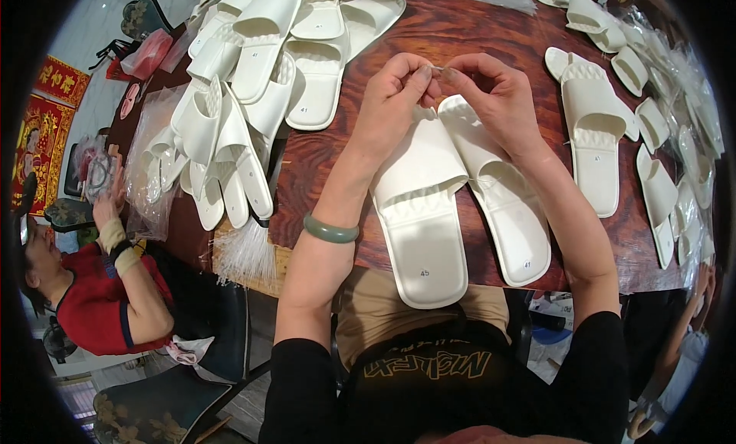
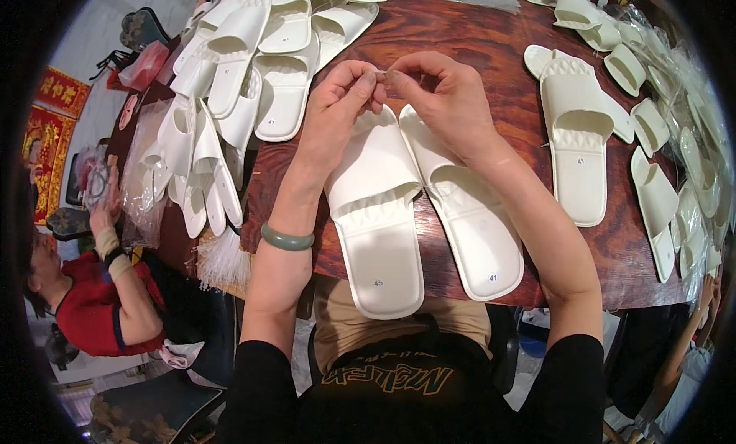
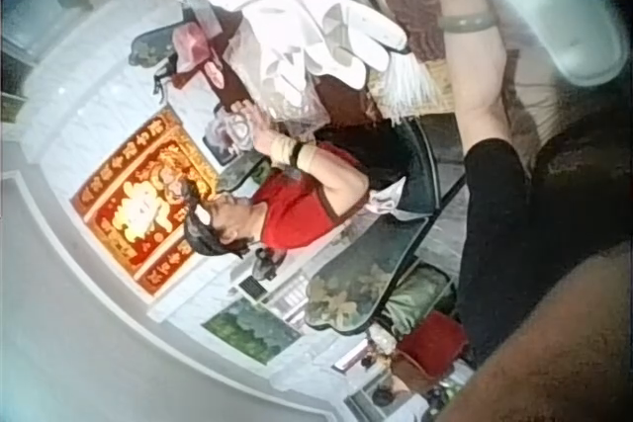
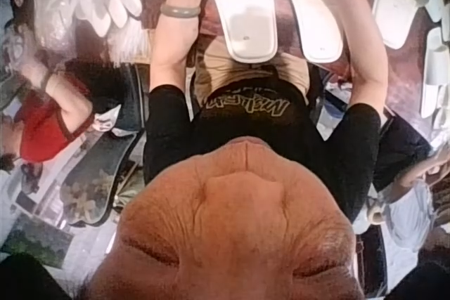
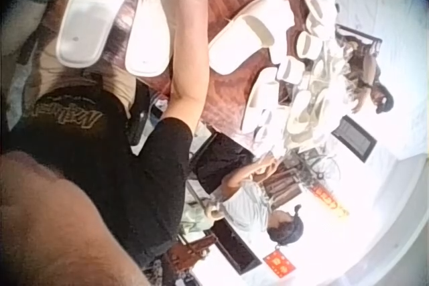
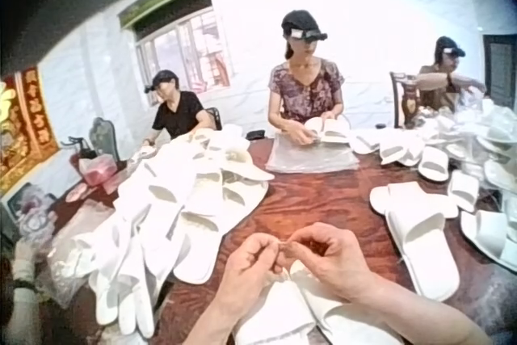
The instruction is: Manually assemble and inspect white slippers/sandals by pulling threading or trimming material.
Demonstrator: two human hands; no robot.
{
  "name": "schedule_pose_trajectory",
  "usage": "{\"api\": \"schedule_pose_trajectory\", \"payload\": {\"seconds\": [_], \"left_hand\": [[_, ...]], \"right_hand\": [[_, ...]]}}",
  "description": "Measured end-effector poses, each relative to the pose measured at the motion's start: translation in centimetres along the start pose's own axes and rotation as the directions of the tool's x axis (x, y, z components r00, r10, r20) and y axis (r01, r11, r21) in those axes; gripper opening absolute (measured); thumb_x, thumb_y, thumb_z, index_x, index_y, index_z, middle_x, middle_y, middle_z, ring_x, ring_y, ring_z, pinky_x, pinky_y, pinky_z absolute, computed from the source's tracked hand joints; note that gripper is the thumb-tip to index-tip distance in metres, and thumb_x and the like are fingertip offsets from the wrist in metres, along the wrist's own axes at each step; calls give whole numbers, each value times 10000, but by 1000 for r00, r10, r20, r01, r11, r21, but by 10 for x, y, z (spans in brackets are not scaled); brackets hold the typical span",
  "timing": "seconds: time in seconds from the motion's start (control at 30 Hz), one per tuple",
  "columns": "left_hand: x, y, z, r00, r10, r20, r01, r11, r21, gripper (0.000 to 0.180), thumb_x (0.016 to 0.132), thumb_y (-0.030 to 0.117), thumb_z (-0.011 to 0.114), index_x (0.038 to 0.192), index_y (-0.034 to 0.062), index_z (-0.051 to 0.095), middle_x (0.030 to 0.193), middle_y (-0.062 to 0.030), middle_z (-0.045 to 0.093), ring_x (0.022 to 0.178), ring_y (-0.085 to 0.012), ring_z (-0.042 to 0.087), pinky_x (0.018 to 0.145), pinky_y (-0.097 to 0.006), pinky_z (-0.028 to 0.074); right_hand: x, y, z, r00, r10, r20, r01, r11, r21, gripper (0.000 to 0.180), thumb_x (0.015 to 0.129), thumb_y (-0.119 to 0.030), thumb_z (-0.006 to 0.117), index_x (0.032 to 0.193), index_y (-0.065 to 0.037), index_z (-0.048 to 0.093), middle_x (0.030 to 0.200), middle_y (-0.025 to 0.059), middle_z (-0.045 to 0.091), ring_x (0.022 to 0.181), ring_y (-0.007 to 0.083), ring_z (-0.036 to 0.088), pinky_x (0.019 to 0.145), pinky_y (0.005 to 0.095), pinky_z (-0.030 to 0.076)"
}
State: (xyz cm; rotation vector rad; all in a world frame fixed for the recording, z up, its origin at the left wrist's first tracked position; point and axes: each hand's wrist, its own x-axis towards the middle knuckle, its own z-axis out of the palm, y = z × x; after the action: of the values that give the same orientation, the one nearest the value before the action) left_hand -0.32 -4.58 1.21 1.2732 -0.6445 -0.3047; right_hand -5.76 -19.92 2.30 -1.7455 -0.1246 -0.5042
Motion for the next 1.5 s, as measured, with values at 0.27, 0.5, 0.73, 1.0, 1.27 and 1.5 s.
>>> {"api": "schedule_pose_trajectory", "payload": {"seconds": [0.27,0.5,0.73,1.0,1.27,1.5], "left_hand": [[0,-3,2,999,33,-2,-33,999,-37,128,939,138,496,965,30,561,806,-8,569,719,-70,522,660,-198,432],[-1,-6,1,989,137,-56,-117,957,266,131,913,122,499,908,6,559,726,-20,579,659,-79,545,599,-223,456],[-4,-3,3,979,167,-120,-120,939,323,144,884,116,530,833,-15,561,690,-60,577,639,-103,551,568,-252,441],[-6,1,3,979,185,-82,-164,963,213,141,861,96,552,805,-30,585,669,-73,603,624,-112,574,562,-263,451],[-8,3,3,974,202,-100,-176,960,217,153,862,105,560,782,-25,579,657,-68,599,618,-115,575,555,-271,449],[-5,1,3,976,202,-77,-178,952,250,149,875,121,552,816,-11,587,668,-51,588,623,-99,559,545,-257,442]], "right_hand": [[-1,1,-2,1000,1,-8,-1,999,-38,138,824,-116,653,904,-5,668,780,-8,640,650,34,508,580,190,410],[0,-2,3,999,-12,48,15,997,-73,135,854,-80,621,931,28,647,867,17,639,791,68,573,706,193,445],[-1,0,0,998,6,55,5,982,-190,151,857,-97,629,948,24,642,884,13,637,815,65,564,744,195,432],[0,4,-6,992,116,56,-112,991,-72,150,863,-81,616,969,24,633,905,16,633,829,66,570,758,199,439],[2,5,-6,993,75,89,-70,996,-50,162,865,-85,611,978,30,629,887,29,633,822,86,586,786,217,457],[1,-4,-7,981,148,124,-150,989,2,129,856,-42,602,956,36,628,880,21,631,814,79,576,752,209,443]]}}
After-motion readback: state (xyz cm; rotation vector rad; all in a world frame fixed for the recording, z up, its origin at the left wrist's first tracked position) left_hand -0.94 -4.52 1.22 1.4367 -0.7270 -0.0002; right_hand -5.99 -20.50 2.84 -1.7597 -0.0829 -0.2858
